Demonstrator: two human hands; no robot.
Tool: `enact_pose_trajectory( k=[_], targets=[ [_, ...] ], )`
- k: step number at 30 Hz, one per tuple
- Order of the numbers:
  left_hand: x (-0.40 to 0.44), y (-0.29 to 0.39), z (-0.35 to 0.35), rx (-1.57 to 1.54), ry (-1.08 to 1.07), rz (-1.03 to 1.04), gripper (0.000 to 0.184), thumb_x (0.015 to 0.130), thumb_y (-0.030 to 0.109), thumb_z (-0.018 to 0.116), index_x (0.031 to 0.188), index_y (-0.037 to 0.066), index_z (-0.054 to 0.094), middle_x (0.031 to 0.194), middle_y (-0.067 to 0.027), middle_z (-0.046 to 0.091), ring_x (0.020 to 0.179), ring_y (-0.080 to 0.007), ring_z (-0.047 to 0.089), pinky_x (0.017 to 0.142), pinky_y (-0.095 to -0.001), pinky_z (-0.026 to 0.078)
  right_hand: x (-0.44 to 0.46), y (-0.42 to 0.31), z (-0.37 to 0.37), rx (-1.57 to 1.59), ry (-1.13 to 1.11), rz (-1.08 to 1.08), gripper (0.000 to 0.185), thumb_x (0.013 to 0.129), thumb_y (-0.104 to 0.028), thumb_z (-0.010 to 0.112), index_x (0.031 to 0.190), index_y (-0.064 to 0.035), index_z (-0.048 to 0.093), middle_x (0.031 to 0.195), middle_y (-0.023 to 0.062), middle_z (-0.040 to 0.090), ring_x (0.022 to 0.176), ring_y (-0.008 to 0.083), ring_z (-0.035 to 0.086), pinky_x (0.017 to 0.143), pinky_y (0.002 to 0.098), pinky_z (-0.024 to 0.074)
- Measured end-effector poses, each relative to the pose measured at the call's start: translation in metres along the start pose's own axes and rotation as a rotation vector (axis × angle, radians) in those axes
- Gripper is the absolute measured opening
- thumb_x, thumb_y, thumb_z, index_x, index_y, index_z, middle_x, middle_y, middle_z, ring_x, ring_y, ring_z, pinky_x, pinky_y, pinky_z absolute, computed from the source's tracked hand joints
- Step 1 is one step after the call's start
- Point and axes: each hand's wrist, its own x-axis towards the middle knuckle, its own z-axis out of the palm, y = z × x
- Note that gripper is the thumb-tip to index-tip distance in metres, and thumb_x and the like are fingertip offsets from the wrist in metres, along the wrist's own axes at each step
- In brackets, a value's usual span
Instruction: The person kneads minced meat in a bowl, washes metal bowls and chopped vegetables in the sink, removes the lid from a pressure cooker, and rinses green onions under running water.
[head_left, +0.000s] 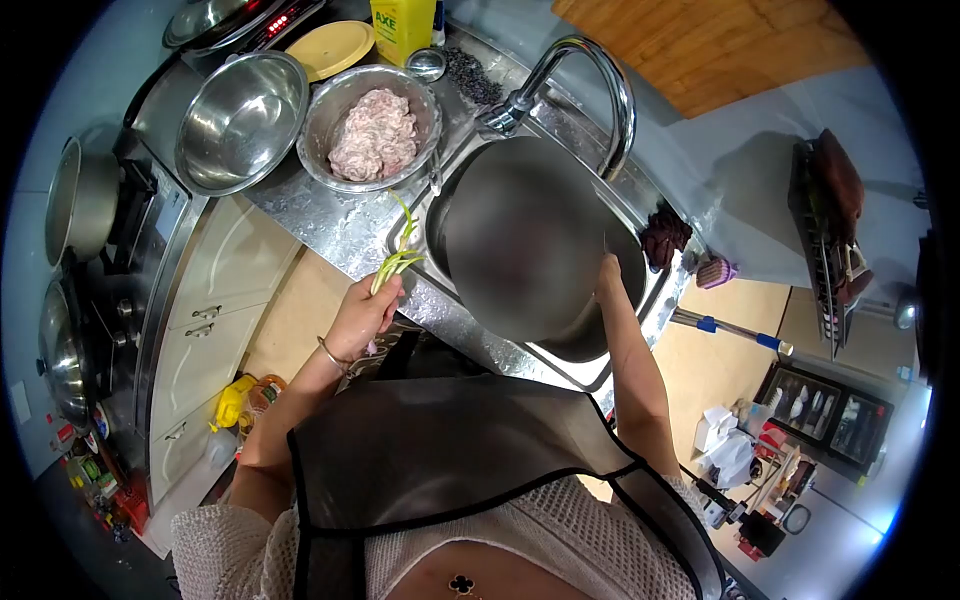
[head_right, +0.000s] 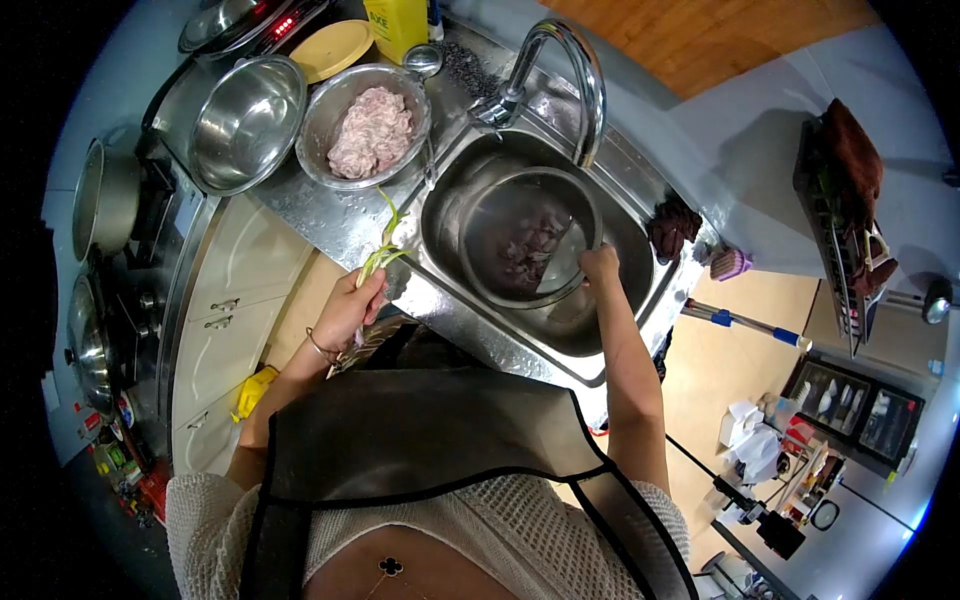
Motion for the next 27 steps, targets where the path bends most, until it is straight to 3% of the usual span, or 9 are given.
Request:
enact_pose_trajectory(
  k=[4, 6, 16, 18, 22, 25, 27],
  targets=[
    [-0.002, 0.000, -0.002, -0.001, -0.003, -0.013, 0.027, 0.088, 0.030, 0.048, 0.079, 0.005, 0.049, 0.055, 0.0026, 0.043, 0.042, -0.0047, 0.035, 0.038, -0.0184, 0.029, 0.029, 0.019, 0.005, -0.312, -0.037, -0.251, 0.033, 0.067, -0.007, 0.053, 0.098, 0.0066, 0.055, 0.091, 0.0220, 0.059, 0.076, 0.0317, 0.061, 0.049, 0.0375, 0.0502],
    [-0.002, -0.002, -0.004, 0.001, -0.006, -0.007, 0.027, 0.088, 0.030, 0.048, 0.079, 0.005, 0.050, 0.055, 0.0027, 0.043, 0.042, -0.0046, 0.035, 0.038, -0.0182, 0.029, 0.030, 0.017, 0.005, -0.079, 0.001, -0.044, 0.031, 0.067, -0.007, 0.054, 0.094, 0.0079, 0.056, 0.090, 0.0222, 0.059, 0.074, 0.0302, 0.061, 0.047, 0.0363, 0.0500],
    [-0.002, -0.005, -0.008, -0.002, 0.009, -0.026, 0.027, 0.088, 0.029, 0.047, 0.078, 0.005, 0.049, 0.055, 0.0029, 0.042, 0.042, -0.0048, 0.036, 0.038, -0.0181, 0.030, 0.009, -0.003, 0.002, 0.019, 0.015, -0.042, 0.027, 0.065, -0.007, 0.056, 0.088, 0.0083, 0.058, 0.084, 0.0189, 0.060, 0.068, 0.0253, 0.062, 0.043, 0.0326, 0.0482],
    [-0.003, -0.004, -0.008, 0.004, 0.021, -0.025, 0.029, 0.088, 0.030, 0.047, 0.078, 0.003, 0.050, 0.056, 0.0031, 0.042, 0.042, -0.0037, 0.034, 0.038, -0.0179, 0.027, 0.010, 0.003, 0.003, 0.154, -0.061, -0.160, 0.027, 0.064, -0.005, 0.057, 0.087, 0.0093, 0.056, 0.078, 0.0158, 0.059, 0.062, 0.0230, 0.059, 0.042, 0.0320, 0.0454],
    [-0.003, -0.005, -0.012, -0.018, 0.031, -0.014, 0.028, 0.088, 0.029, 0.047, 0.078, 0.003, 0.050, 0.056, 0.0032, 0.042, 0.042, -0.0036, 0.034, 0.038, -0.0177, 0.027, 0.036, 0.043, 0.008, 0.122, -0.114, -0.033, 0.030, 0.064, -0.004, 0.057, 0.091, 0.0070, 0.055, 0.072, 0.0124, 0.057, 0.058, 0.0210, 0.056, 0.042, 0.0320, 0.0422],
    [-0.007, -0.005, -0.017, -0.016, 0.051, -0.023, 0.028, 0.088, 0.029, 0.048, 0.078, 0.003, 0.050, 0.055, 0.0032, 0.041, 0.042, -0.0036, 0.034, 0.037, -0.0175, 0.027, 0.086, 0.109, 0.031, 0.497, -0.181, 0.017, 0.035, 0.064, -0.004, 0.057, 0.098, 0.0049, 0.052, 0.068, 0.0107, 0.055, 0.054, 0.0216, 0.053, 0.043, 0.0346, 0.0409],
    [-0.010, -0.003, -0.019, -0.007, 0.088, -0.018, 0.029, 0.088, 0.029, 0.048, 0.078, 0.003, 0.050, 0.055, 0.0030, 0.041, 0.041, -0.0037, 0.034, 0.036, -0.0176, 0.027, 0.091, 0.127, 0.041, 0.412, -0.154, -0.207, 0.039, 0.064, -0.005, 0.058, 0.102, 0.0041, 0.050, 0.075, 0.0138, 0.055, 0.062, 0.0250, 0.054, 0.051, 0.0372, 0.0432]
  ],
)
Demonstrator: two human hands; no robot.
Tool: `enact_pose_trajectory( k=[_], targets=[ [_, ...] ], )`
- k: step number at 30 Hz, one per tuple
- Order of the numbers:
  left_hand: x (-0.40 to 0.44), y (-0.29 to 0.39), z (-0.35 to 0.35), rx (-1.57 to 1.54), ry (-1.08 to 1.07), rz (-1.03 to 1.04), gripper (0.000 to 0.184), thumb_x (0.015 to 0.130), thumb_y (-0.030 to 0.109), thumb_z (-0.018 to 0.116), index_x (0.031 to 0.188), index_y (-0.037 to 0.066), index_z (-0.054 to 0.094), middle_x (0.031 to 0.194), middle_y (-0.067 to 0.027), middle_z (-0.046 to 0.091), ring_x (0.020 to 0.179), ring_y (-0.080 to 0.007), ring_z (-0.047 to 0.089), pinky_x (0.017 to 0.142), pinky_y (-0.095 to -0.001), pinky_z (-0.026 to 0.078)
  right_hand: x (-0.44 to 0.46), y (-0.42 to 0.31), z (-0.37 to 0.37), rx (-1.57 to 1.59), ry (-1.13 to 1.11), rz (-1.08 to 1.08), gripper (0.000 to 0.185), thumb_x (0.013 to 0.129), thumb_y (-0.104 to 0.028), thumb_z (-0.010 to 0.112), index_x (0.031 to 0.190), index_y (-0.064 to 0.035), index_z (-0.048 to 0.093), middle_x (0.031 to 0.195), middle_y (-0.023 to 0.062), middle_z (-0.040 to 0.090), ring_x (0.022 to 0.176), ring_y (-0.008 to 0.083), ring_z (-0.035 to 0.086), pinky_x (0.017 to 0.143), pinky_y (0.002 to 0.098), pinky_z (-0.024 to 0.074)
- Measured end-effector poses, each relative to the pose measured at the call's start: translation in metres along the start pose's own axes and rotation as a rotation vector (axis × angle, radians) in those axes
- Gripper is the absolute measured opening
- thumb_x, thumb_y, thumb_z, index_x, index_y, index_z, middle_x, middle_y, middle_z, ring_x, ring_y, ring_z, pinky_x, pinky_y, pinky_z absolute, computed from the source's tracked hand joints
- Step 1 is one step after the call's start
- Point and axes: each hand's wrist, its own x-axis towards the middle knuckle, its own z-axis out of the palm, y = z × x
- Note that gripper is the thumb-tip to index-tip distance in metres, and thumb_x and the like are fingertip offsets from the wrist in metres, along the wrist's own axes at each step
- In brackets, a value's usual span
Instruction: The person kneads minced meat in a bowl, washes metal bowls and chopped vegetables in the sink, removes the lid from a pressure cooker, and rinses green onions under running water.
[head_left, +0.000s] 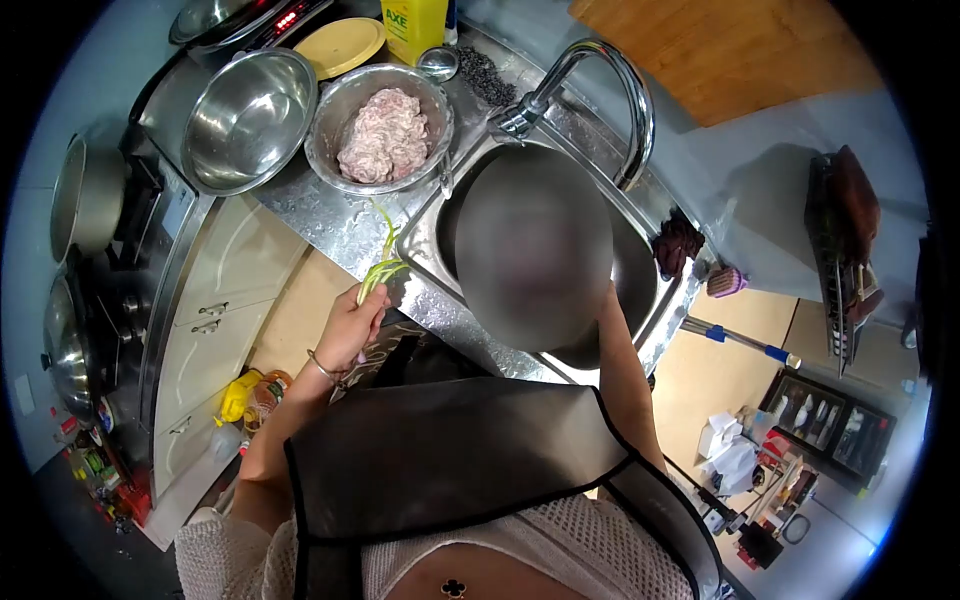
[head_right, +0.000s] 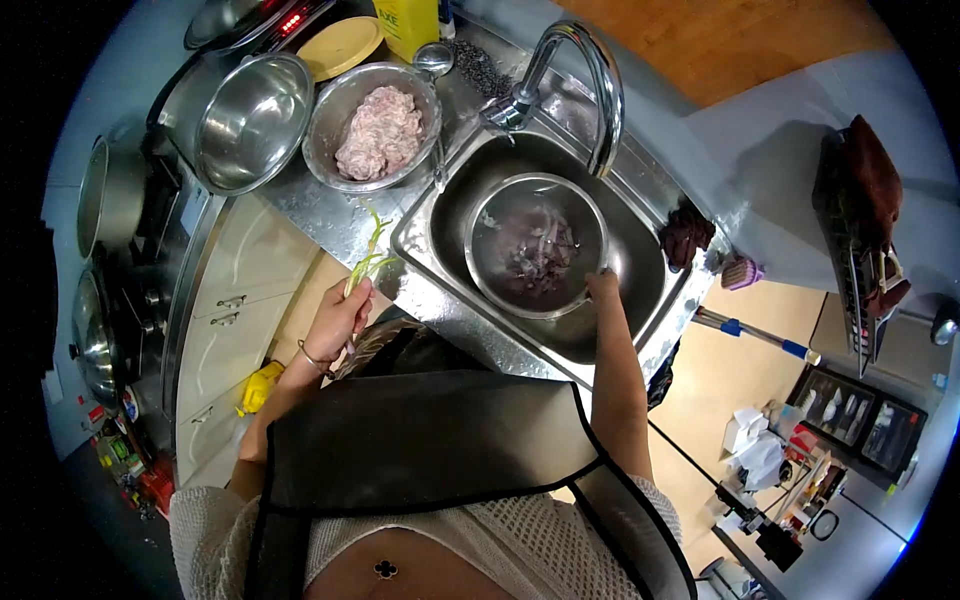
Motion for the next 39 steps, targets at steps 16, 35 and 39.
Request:
enact_pose_trajectory(
  k=[16, 35, 39],
  targets=[
    [-0.007, -0.013, -0.007, 0.098, 0.138, -0.041, 0.027, 0.087, 0.030, 0.048, 0.077, 0.005, 0.050, 0.053, 0.0025, 0.042, 0.040, -0.0044, 0.035, 0.037, -0.0188, 0.028, -0.009, -0.082, 0.221, -0.641, 0.042, -0.660, 0.024, 0.067, -0.011, 0.063, 0.089, -0.0031, 0.059, 0.081, 0.0180, 0.060, 0.079, 0.0326, 0.057, 0.071, 0.0397, 0.0450],
    [0.078, 0.016, 0.118, 0.298, -0.190, 0.363, 0.025, 0.068, 0.002, 0.069, 0.087, 0.002, 0.052, 0.085, -0.0042, 0.056, 0.069, -0.0058, 0.051, 0.058, -0.0173, 0.042, -0.127, -0.153, 0.128, 0.821, -0.240, -0.069, 0.002, 0.085, -0.004, 0.049, 0.087, -0.0035, 0.049, 0.088, 0.0101, 0.060, 0.070, 0.0140, 0.057, 0.065, 0.0232, 0.0465],
    [0.102, 0.007, 0.159, 0.226, -0.358, 0.488, 0.030, 0.068, -0.001, 0.068, 0.093, -0.002, 0.051, 0.089, -0.0048, 0.057, 0.076, -0.0080, 0.055, 0.063, -0.0189, 0.046, -0.159, -0.176, 0.114, 0.864, -0.234, -0.171, 0.010, 0.082, 0.001, 0.050, 0.090, -0.0036, 0.049, 0.085, 0.0083, 0.059, 0.072, 0.0139, 0.057, 0.066, 0.0232, 0.0467]
  ],
)
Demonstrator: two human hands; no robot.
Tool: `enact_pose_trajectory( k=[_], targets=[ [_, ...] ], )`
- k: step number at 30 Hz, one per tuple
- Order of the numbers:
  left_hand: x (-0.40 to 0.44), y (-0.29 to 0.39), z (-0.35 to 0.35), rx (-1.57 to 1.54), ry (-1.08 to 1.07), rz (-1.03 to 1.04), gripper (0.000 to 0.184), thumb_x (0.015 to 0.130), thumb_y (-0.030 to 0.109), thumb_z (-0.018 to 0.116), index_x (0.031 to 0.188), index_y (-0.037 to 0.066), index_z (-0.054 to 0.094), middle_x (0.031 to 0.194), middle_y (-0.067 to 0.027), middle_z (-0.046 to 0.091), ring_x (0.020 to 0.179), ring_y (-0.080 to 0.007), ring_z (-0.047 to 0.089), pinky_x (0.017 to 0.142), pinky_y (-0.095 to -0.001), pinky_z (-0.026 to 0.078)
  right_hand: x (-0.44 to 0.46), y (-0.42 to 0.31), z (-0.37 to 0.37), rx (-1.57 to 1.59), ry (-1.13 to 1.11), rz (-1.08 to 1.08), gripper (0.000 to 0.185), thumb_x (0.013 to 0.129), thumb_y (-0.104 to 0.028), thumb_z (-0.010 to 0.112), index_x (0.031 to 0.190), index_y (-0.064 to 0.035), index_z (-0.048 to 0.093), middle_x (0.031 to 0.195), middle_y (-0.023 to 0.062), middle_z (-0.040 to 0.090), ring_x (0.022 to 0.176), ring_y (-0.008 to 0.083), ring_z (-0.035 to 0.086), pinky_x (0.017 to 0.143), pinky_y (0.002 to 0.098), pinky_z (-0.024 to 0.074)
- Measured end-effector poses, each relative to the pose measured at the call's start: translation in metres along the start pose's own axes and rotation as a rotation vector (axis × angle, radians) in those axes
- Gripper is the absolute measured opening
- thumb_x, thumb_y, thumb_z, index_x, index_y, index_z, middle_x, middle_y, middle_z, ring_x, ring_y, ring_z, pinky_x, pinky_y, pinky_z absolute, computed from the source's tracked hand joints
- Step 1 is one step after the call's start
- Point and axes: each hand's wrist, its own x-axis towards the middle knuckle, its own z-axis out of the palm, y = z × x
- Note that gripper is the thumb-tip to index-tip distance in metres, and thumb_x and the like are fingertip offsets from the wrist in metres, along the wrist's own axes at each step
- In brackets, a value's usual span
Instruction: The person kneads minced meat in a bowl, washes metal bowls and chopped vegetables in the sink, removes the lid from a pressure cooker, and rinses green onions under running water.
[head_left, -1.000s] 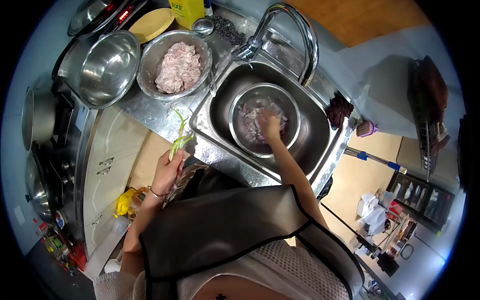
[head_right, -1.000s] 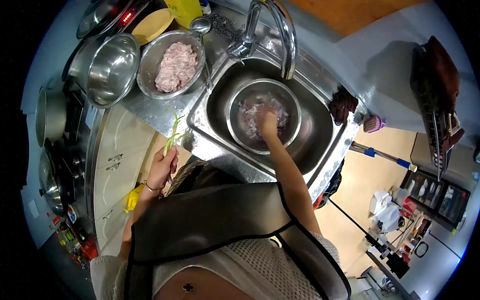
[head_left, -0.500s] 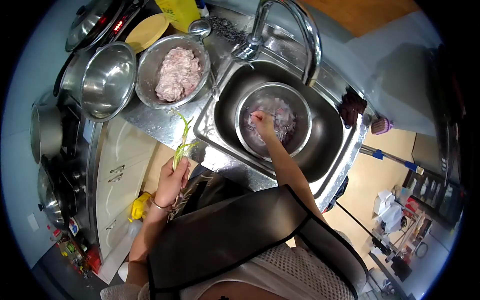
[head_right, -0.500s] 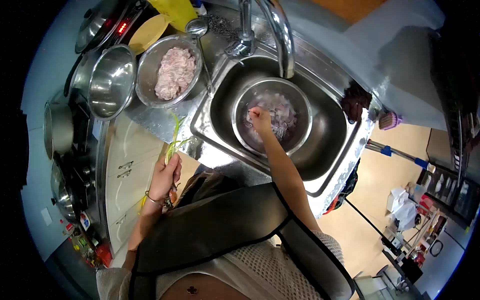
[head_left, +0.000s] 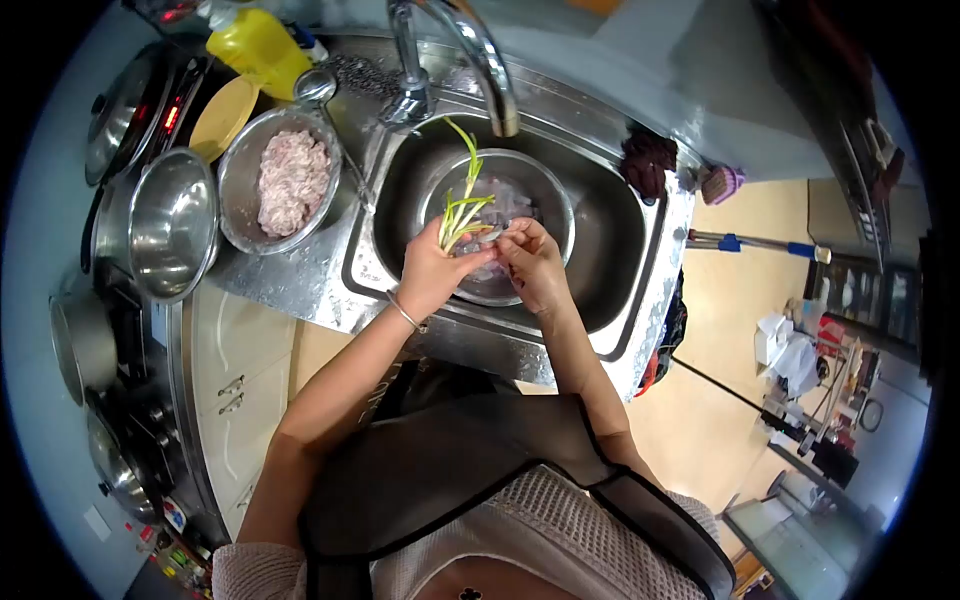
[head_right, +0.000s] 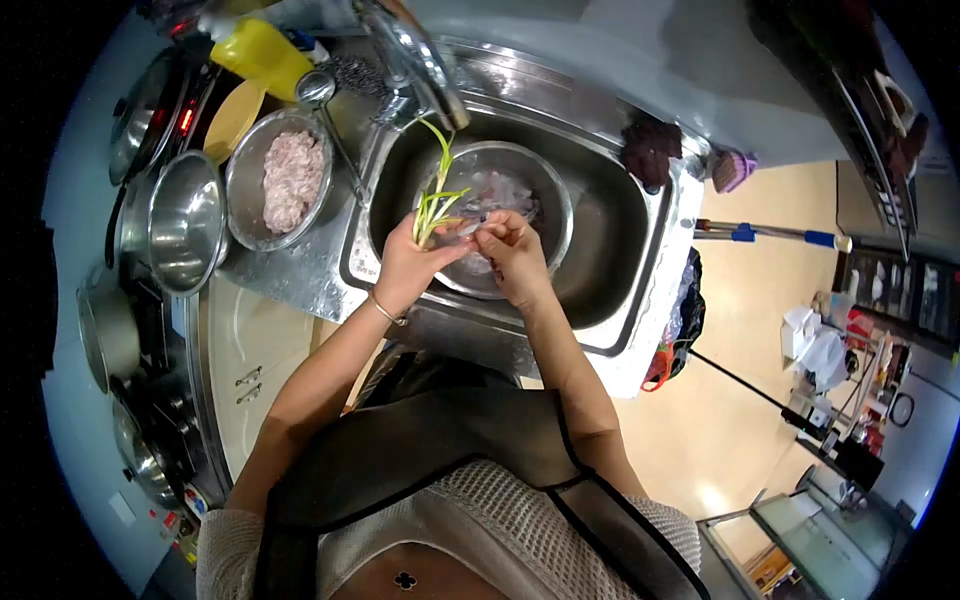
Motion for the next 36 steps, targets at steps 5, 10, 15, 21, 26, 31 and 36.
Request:
enact_pose_trajectory(
  k=[5, 10, 15, 21, 26, 31, 36],
  targets=[
    [0.009, 0.026, 0.020, -0.011, -0.096, -0.045, 0.028, 0.069, 0.001, 0.068, 0.092, -0.003, 0.053, 0.084, -0.0046, 0.058, 0.077, -0.0093, 0.055, 0.067, -0.0216, 0.047, -0.018, -0.020, 0.005, 0.034, 0.053, -0.096, 0.027, 0.077, 0.005, 0.055, 0.101, -0.0029, 0.047, 0.080, 0.0030, 0.057, 0.072, 0.0116, 0.057, 0.063, 0.0205, 0.0473],
    [0.011, 0.041, 0.033, 0.090, -0.209, -0.149, 0.021, 0.071, 0.003, 0.066, 0.089, -0.002, 0.059, 0.081, -0.0029, 0.060, 0.072, -0.0059, 0.054, 0.065, -0.0198, 0.045, -0.029, -0.034, -0.008, -0.143, 0.090, -0.132, 0.036, 0.074, 0.005, 0.058, 0.109, 0.0037, 0.052, 0.082, 0.0030, 0.056, 0.072, 0.0091, 0.054, 0.067, 0.0217, 0.0454],
    [0.016, 0.033, 0.040, 0.079, -0.200, -0.136, 0.020, 0.070, 0.005, 0.065, 0.088, -0.003, 0.060, 0.082, -0.0054, 0.063, 0.072, -0.0073, 0.056, 0.063, -0.0205, 0.046, -0.038, -0.051, -0.017, -0.153, 0.122, -0.129, 0.031, 0.073, 0.001, 0.058, 0.103, 0.0030, 0.056, 0.080, 0.0003, 0.055, 0.070, 0.0069, 0.050, 0.066, 0.0188, 0.0413],
    [0.016, 0.047, 0.051, 0.059, -0.229, -0.139, 0.018, 0.070, 0.001, 0.064, 0.087, -0.002, 0.059, 0.079, -0.0033, 0.060, 0.069, -0.0062, 0.054, 0.061, -0.0192, 0.045, -0.042, -0.059, -0.018, -0.216, 0.079, -0.060, 0.024, 0.074, -0.004, 0.060, 0.097, 0.0023, 0.059, 0.075, 0.0000, 0.055, 0.066, 0.0064, 0.050, 0.061, 0.0188, 0.0408],
    [0.015, 0.048, 0.053, 0.095, -0.225, -0.094, 0.016, 0.070, 0.001, 0.065, 0.085, -0.001, 0.060, 0.076, -0.0013, 0.059, 0.066, -0.0049, 0.053, 0.059, -0.0178, 0.044, -0.044, -0.061, -0.016, -0.632, 0.135, -0.086, 0.015, 0.077, -0.009, 0.058, 0.087, 0.0020, 0.060, 0.066, 0.0008, 0.055, 0.057, 0.0068, 0.049, 0.055, 0.0204, 0.0414],
    [0.013, 0.050, 0.049, 0.168, -0.246, -0.105, 0.012, 0.070, 0.002, 0.066, 0.081, -0.001, 0.062, 0.075, -0.0016, 0.060, 0.066, -0.0053, 0.054, 0.060, -0.0182, 0.044, -0.040, -0.053, -0.026, -0.845, 0.237, -0.290, 0.014, 0.079, -0.009, 0.055, 0.086, 0.0030, 0.059, 0.065, 0.0033, 0.056, 0.059, 0.0072, 0.050, 0.054, 0.0198, 0.0402],
    [0.019, 0.047, 0.033, 0.205, -0.183, -0.131, 0.013, 0.070, 0.003, 0.067, 0.081, -0.002, 0.062, 0.076, -0.0028, 0.061, 0.067, -0.0064, 0.055, 0.061, -0.0191, 0.044, -0.044, -0.074, -0.046, 0.003, 0.342, -0.053, 0.011, 0.080, -0.004, 0.050, 0.082, 0.0044, 0.056, 0.064, 0.0080, 0.056, 0.055, 0.0118, 0.052, 0.053, 0.0198, 0.0421]
  ],
)
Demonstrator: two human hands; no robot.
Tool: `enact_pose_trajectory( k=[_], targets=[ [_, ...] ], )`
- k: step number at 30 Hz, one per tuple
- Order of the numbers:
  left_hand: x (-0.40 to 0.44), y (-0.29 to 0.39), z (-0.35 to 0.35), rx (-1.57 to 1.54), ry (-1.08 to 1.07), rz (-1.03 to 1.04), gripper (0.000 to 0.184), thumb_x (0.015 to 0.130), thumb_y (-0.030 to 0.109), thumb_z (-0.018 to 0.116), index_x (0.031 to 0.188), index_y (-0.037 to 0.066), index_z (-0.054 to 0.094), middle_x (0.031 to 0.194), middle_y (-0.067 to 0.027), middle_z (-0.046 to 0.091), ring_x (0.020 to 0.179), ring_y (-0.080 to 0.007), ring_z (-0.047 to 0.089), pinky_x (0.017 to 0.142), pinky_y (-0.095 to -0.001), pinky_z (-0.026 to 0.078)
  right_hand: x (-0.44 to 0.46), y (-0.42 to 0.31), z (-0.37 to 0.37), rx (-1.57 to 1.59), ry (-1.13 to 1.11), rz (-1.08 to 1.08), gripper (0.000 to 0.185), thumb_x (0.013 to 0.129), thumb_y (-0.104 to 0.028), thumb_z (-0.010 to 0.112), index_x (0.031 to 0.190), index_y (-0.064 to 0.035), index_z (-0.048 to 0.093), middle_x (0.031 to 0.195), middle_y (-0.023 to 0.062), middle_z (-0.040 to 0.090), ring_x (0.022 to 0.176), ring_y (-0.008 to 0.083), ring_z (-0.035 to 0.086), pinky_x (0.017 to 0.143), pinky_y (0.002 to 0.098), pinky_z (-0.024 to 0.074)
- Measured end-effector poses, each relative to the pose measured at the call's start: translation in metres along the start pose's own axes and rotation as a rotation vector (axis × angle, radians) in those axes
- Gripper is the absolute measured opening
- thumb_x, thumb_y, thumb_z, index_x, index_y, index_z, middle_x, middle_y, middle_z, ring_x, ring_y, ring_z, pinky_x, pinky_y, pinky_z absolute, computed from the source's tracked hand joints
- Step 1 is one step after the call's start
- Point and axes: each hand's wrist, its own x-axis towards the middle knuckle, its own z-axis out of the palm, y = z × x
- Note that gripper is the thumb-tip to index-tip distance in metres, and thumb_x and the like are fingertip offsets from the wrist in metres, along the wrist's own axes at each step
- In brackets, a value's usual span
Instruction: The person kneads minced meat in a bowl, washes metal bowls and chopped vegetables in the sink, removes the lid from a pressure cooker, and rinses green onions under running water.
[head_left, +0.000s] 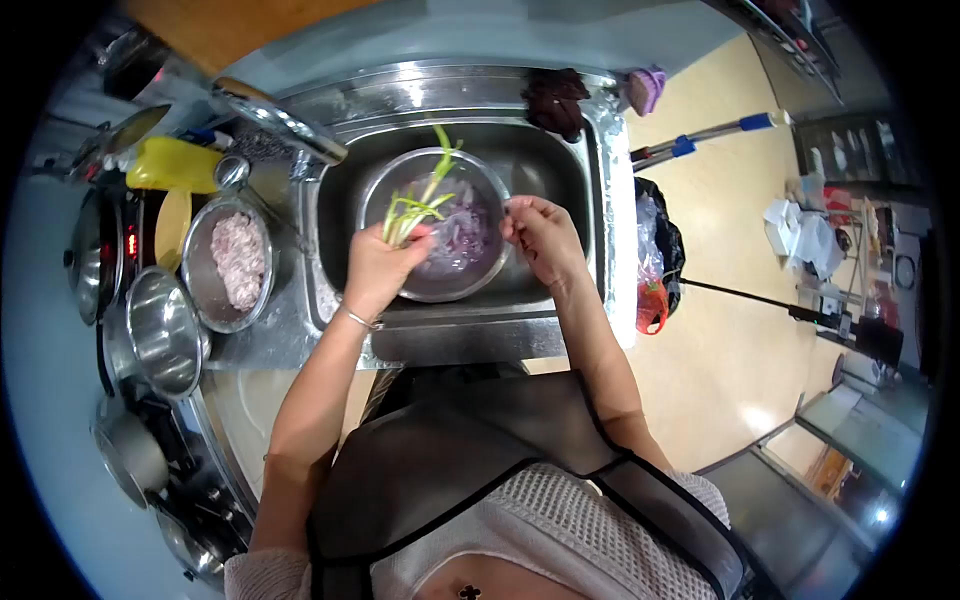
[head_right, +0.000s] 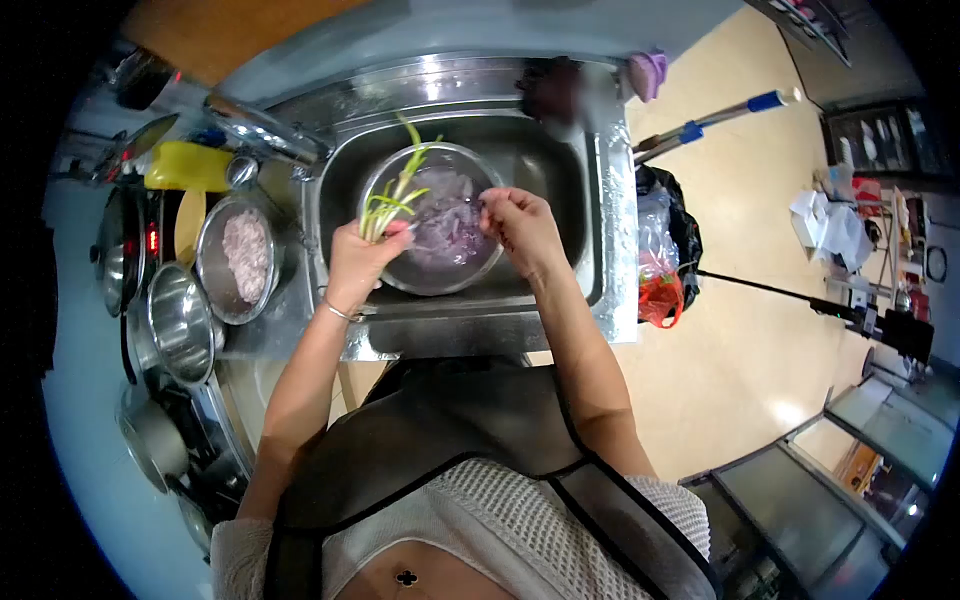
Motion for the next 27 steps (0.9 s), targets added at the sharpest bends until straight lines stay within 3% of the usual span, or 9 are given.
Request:
enact_pose_trajectory(
  k=[7, 11, 15, 17, 19, 20, 22, 24, 27],
  targets=[
    [0.014, -0.025, -0.003, 0.200, 0.068, -0.059, 0.020, 0.067, 0.008, 0.071, 0.081, -0.004, 0.063, 0.074, -0.0047, 0.063, 0.064, -0.0074, 0.055, 0.059, -0.0207, 0.044, -0.040, -0.058, -0.029, 0.651, 0.066, -0.128, 0.024, 0.083, -0.022, 0.046, 0.070, -0.0026, 0.051, 0.072, 0.0112, 0.054, 0.065, 0.0228, 0.054, 0.059, 0.0295, 0.0455],
    [0.002, -0.022, -0.006, 0.325, 0.041, -0.078, 0.020, 0.070, 0.012, 0.069, 0.080, -0.004, 0.062, 0.073, -0.0046, 0.062, 0.066, -0.0076, 0.055, 0.060, -0.0213, 0.043, -0.110, -0.119, -0.063, 0.307, 0.067, -0.584, 0.034, 0.085, -0.020, 0.041, 0.053, -0.0119, 0.033, 0.048, -0.0025, 0.029, 0.038, 0.0088, 0.025, 0.035, 0.0239, 0.0166],
    [-0.008, -0.032, -0.013, 0.332, 0.061, -0.091, 0.020, 0.072, 0.013, 0.068, 0.081, -0.003, 0.061, 0.072, -0.0035, 0.061, 0.065, -0.0076, 0.055, 0.059, -0.0212, 0.043, -0.153, -0.151, -0.127, 0.133, -0.142, -0.947, 0.031, 0.087, -0.015, 0.036, 0.056, -0.0147, 0.030, 0.052, -0.0004, 0.029, 0.042, 0.0087, 0.024, 0.037, 0.0248, 0.0201],
    [-0.021, -0.029, -0.019, 0.203, 0.027, -0.097, 0.017, 0.074, 0.012, 0.066, 0.081, -0.002, 0.061, 0.070, -0.0025, 0.060, 0.063, -0.0071, 0.053, 0.057, -0.0217, 0.042, -0.100, -0.111, -0.218, 0.306, -0.294, -0.960, 0.021, 0.085, -0.017, 0.040, 0.066, -0.0125, 0.045, 0.065, 0.0046, 0.046, 0.054, 0.0164, 0.043, 0.042, 0.0301, 0.0325],
    [-0.027, -0.016, -0.022, 0.272, 0.060, -0.305, 0.020, 0.081, 0.020, 0.058, 0.080, 0.000, 0.059, 0.068, -0.0019, 0.058, 0.053, -0.0045, 0.045, 0.046, -0.0199, 0.035, -0.029, -0.029, -0.308, -0.159, 0.624, -0.905, 0.018, 0.085, -0.019, 0.042, 0.073, -0.0088, 0.049, 0.071, 0.0078, 0.051, 0.061, 0.0182, 0.048, 0.050, 0.0324, 0.0368],
    [-0.029, -0.019, -0.026, 0.171, 0.066, -0.311, 0.023, 0.083, 0.024, 0.055, 0.078, 0.001, 0.057, 0.065, -0.0016, 0.054, 0.047, -0.0040, 0.040, 0.043, -0.0196, 0.030, -0.024, 0.006, -0.337, -1.036, 1.081, -0.543, 0.018, 0.084, -0.020, 0.042, 0.076, -0.0069, 0.051, 0.074, 0.0094, 0.053, 0.065, 0.0190, 0.051, 0.054, 0.0336, 0.0390],
    [-0.026, -0.030, -0.037, -0.020, 0.068, -0.353, 0.032, 0.087, 0.033, 0.047, 0.080, 0.002, 0.053, 0.063, -0.0018, 0.048, 0.041, -0.0046, 0.032, 0.039, -0.0193, 0.024, -0.027, 0.039, -0.350, -1.559, 1.166, -0.205, 0.023, 0.083, -0.023, 0.044, 0.083, -0.0031, 0.055, 0.079, 0.0126, 0.058, 0.072, 0.0208, 0.056, 0.062, 0.0359, 0.0433],
    [-0.025, -0.025, -0.038, -0.343, 0.045, -0.459, 0.033, 0.088, 0.032, 0.041, 0.088, 0.001, 0.050, 0.063, -0.0023, 0.043, 0.042, -0.0057, 0.030, 0.039, -0.0200, 0.024, -0.039, 0.021, -0.315, -0.932, 1.168, -0.263, 0.028, 0.086, -0.021, 0.042, 0.081, 0.0009, 0.059, 0.069, 0.0131, 0.061, 0.063, 0.0246, 0.059, 0.059, 0.0359, 0.0464],
    [-0.013, -0.029, -0.032, -0.705, -0.088, -0.547, 0.029, 0.086, 0.028, 0.040, 0.096, 0.001, 0.046, 0.064, -0.0037, 0.040, 0.044, -0.0077, 0.031, 0.041, -0.0216, 0.027, -0.060, -0.005, -0.253, -0.838, 1.169, -0.506, 0.030, 0.087, -0.022, 0.045, 0.076, 0.0025, 0.058, 0.063, 0.0073, 0.057, 0.060, 0.0137, 0.054, 0.056, 0.0299, 0.0426]
  ],
)
